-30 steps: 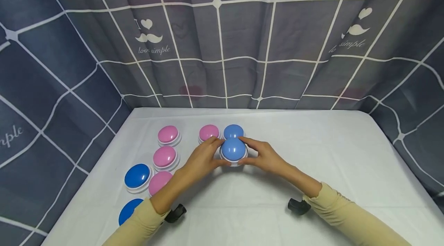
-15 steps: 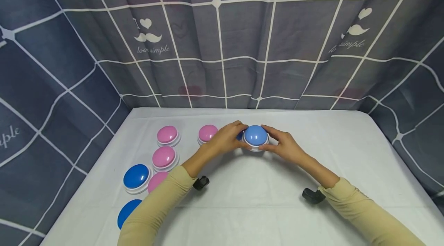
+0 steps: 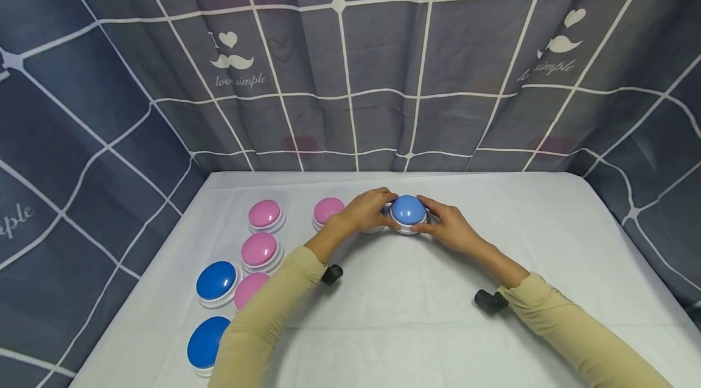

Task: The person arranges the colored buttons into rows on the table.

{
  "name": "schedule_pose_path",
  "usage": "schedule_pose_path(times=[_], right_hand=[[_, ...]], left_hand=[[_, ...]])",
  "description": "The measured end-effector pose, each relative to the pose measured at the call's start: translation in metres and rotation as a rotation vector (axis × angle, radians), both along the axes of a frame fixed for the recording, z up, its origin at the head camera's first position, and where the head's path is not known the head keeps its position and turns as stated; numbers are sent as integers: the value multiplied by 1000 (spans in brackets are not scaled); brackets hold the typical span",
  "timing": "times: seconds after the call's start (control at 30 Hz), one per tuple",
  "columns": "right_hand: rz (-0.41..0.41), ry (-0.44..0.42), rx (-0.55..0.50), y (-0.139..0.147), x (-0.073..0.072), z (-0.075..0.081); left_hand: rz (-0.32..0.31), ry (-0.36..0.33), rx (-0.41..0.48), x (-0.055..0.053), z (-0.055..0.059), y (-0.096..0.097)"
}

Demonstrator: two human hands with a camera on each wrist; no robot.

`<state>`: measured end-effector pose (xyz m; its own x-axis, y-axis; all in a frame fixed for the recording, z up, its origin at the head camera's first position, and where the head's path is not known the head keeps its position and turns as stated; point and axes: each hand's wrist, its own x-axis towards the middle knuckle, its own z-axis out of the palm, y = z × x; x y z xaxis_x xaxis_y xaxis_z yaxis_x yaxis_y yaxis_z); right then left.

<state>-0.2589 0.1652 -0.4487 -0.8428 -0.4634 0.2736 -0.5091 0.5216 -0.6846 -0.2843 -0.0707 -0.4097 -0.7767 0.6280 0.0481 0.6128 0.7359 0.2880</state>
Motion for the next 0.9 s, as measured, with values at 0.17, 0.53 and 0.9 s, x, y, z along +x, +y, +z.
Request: schedule_pose_path(times=[0.17, 0.53, 0.9], right_hand=[[0, -3, 29, -1, -4, -2], [12, 5, 67, 0, -8, -3], [-7, -31, 101, -1, -7, 0]], left_hand=[[-6, -3, -14, -7, -4, 1], [-1, -19, -31, -12, -7, 2], [31, 4, -5, -6, -7, -2]])
